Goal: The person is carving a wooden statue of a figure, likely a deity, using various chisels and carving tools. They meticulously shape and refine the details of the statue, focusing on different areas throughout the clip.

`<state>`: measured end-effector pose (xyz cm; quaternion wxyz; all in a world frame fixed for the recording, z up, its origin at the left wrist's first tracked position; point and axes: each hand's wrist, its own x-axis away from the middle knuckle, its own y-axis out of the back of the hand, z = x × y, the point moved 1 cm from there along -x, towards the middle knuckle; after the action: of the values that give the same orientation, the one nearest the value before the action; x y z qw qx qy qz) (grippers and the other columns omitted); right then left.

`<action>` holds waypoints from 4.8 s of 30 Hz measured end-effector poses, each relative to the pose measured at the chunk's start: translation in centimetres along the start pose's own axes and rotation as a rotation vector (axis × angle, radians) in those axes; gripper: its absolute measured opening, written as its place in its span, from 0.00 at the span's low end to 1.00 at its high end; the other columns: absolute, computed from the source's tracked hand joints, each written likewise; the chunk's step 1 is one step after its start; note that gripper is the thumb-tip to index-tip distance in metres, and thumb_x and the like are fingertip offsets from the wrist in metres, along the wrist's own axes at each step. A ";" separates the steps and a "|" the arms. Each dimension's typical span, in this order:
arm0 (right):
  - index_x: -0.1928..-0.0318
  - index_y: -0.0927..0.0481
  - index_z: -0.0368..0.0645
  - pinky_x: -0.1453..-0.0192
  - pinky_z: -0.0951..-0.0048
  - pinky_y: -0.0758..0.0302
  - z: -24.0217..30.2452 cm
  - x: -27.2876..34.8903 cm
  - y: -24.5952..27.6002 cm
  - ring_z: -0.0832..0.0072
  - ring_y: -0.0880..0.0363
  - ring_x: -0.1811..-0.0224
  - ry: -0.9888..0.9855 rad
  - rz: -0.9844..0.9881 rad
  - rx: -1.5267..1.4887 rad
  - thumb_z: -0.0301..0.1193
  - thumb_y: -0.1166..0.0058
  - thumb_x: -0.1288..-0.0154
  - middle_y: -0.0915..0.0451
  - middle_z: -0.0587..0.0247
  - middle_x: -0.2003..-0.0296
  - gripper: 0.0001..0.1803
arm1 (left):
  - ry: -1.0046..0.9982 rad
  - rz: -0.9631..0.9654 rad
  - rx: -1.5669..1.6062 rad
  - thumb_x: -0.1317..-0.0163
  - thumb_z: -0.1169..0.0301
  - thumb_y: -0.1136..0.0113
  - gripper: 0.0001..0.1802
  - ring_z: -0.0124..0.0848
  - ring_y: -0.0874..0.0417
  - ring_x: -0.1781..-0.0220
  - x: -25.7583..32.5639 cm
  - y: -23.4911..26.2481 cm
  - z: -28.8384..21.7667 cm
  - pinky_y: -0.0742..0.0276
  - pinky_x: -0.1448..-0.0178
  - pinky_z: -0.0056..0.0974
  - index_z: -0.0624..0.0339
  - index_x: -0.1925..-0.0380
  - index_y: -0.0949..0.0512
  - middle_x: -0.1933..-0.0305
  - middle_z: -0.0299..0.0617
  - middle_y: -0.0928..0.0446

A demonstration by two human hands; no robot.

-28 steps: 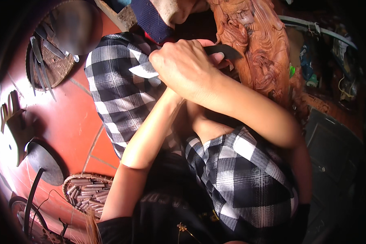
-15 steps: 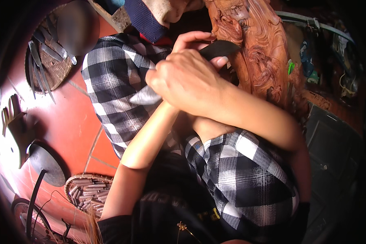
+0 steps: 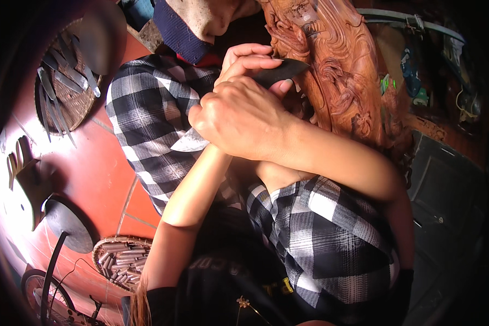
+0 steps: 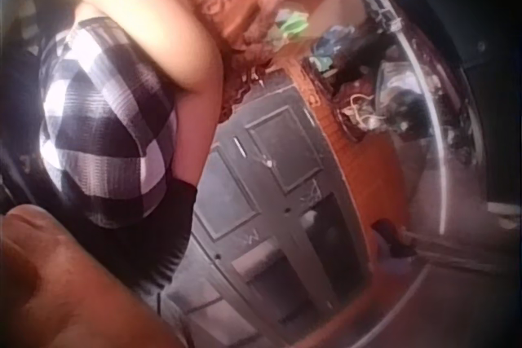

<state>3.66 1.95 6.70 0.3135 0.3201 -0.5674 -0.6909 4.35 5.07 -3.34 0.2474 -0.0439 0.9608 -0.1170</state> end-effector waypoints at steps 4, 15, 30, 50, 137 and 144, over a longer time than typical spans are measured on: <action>0.78 0.12 0.39 0.67 0.55 0.17 -0.3 -0.3 -1.0 0.58 0.11 0.73 -0.043 0.060 0.161 0.28 0.38 0.56 0.14 0.48 0.78 0.05 | 0.099 0.031 0.047 0.48 0.74 0.23 0.22 0.37 0.22 0.38 -0.2 -0.5 -0.4 0.29 0.30 0.38 0.58 0.52 0.18 0.38 0.44 0.25; 0.76 0.11 0.41 0.65 0.56 0.16 0.1 -0.9 -0.1 0.58 0.10 0.72 -0.052 0.098 0.216 0.28 0.38 0.54 0.14 0.49 0.77 0.06 | 0.133 -0.022 0.175 0.52 0.71 0.19 0.20 0.39 0.23 0.38 0.1 -0.4 0.5 0.28 0.33 0.44 0.58 0.58 0.16 0.40 0.47 0.24; 0.77 0.22 0.42 0.57 0.70 0.26 1.4 3.9 2.0 0.73 0.23 0.62 0.155 -0.096 -0.236 0.23 0.39 0.61 0.21 0.57 0.64 0.06 | -0.061 -0.076 -0.286 0.63 0.66 0.15 0.23 0.38 0.15 0.59 0.3 0.8 -6.0 0.18 0.58 0.41 0.61 0.70 0.19 0.60 0.44 0.17; 0.75 0.22 0.44 0.59 0.59 0.28 -2.9 7.1 5.0 0.70 0.29 0.69 0.383 -0.199 -0.572 0.31 0.31 0.49 0.32 0.70 0.78 0.10 | -0.116 0.002 -0.618 0.57 0.69 0.23 0.15 0.38 0.13 0.56 -1.5 -2.1 -8.2 0.16 0.62 0.37 0.53 0.66 0.12 0.58 0.43 0.20; 0.72 0.20 0.40 0.57 0.66 0.29 -1.0 5.7 5.1 0.66 0.26 0.65 0.228 -0.203 -0.551 0.34 0.41 0.41 0.25 0.57 0.71 0.10 | -0.122 0.031 -0.446 0.55 0.67 0.20 0.17 0.38 0.18 0.62 -1.4 -1.1 -7.9 0.21 0.61 0.37 0.62 0.66 0.14 0.63 0.45 0.17; 0.68 0.18 0.38 0.57 0.67 0.26 -0.3 6.0 5.2 0.68 0.24 0.63 0.162 -0.186 -0.548 0.32 0.36 0.44 0.24 0.59 0.70 0.10 | -0.096 0.041 -0.464 0.58 0.66 0.19 0.15 0.36 0.17 0.62 -0.2 -0.8 -8.5 0.22 0.62 0.36 0.59 0.69 0.13 0.62 0.44 0.16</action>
<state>0.63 -3.82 11.31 0.3677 0.3283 -0.3013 -0.8162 0.45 6.03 4.18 0.2786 -0.0855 0.9497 0.1144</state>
